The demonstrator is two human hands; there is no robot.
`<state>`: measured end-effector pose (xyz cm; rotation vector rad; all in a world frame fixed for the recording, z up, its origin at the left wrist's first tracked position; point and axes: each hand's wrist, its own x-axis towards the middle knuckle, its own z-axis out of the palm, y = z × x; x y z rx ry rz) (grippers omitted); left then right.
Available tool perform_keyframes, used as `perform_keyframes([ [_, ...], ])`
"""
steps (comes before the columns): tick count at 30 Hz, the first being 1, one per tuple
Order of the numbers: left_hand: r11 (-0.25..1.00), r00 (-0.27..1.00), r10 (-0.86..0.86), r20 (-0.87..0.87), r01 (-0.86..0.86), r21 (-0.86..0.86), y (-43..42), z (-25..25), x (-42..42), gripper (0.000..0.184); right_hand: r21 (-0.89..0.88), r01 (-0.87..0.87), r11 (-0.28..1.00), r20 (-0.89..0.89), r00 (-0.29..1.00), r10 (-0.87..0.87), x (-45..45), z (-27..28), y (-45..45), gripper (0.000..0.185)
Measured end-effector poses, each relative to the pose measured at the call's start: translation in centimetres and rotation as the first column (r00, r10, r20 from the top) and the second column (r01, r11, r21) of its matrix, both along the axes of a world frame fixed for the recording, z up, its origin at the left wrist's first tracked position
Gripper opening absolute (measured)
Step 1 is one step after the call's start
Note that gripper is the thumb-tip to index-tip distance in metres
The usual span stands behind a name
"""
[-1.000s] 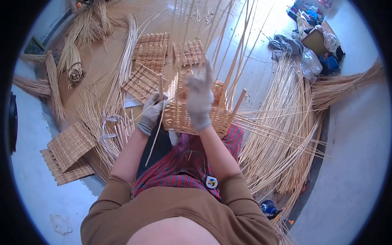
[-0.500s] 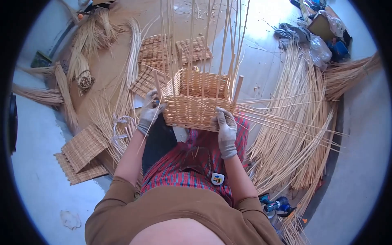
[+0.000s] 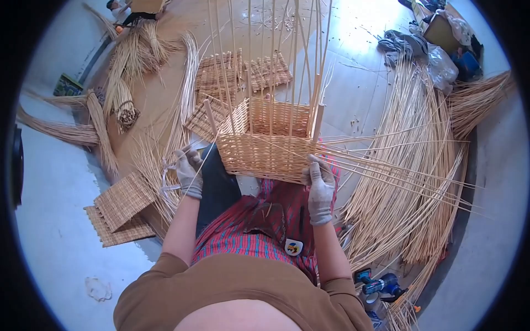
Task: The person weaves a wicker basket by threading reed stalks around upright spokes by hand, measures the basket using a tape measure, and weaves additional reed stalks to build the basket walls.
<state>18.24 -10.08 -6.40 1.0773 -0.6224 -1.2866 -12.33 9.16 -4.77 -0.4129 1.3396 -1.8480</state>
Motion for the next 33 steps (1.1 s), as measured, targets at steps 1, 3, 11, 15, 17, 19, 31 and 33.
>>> perform_keyframes([
  [1,0.997,0.993,-0.07,0.092,0.072,-0.014,0.6,0.0,0.0,0.044,0.003,0.005,1.0,0.015,1.0,-0.005,-0.1,0.0,0.1,0.028],
  [3,0.972,0.895,-0.191,0.402,0.229,-0.05,2.2,-0.4,-0.5,0.03,0.013,0.012,1.0,0.025,1.0,-0.012,0.0,0.1,0.2,0.028],
  [11,0.601,0.293,-0.166,0.942,0.787,-0.139,5.4,5.6,-11.0,0.083,-0.126,0.042,0.991,-0.182,0.981,-0.065,1.8,0.7,-3.0,0.019],
  [15,0.626,0.04,0.003,0.999,0.779,-0.033,5.6,3.9,-12.8,0.095,-0.227,0.136,0.964,-0.809,0.526,-0.264,0.0,4.2,-10.7,0.027],
  [17,0.683,-0.123,-0.116,0.986,0.71,0.169,6.0,4.5,-13.4,0.093,-0.088,0.099,0.991,-0.948,0.296,-0.114,0.8,8.6,-14.7,0.038],
  [19,0.692,-0.125,0.036,0.992,0.719,0.066,5.7,3.6,-13.4,0.09,0.067,0.1,0.993,-0.961,0.275,0.037,1.5,10.6,-16.0,0.044],
  [31,0.647,-0.066,0.037,0.997,0.762,0.026,5.3,2.0,-13.2,0.083,-0.01,-0.18,0.984,-0.916,0.397,0.064,-0.3,8.9,-12.2,0.071],
  [33,0.675,-0.064,0.05,0.997,0.738,0.014,5.1,2.5,-13.6,0.085,0.045,-0.132,0.99,-0.988,0.142,0.064,-0.1,10.0,-16.5,0.073],
])
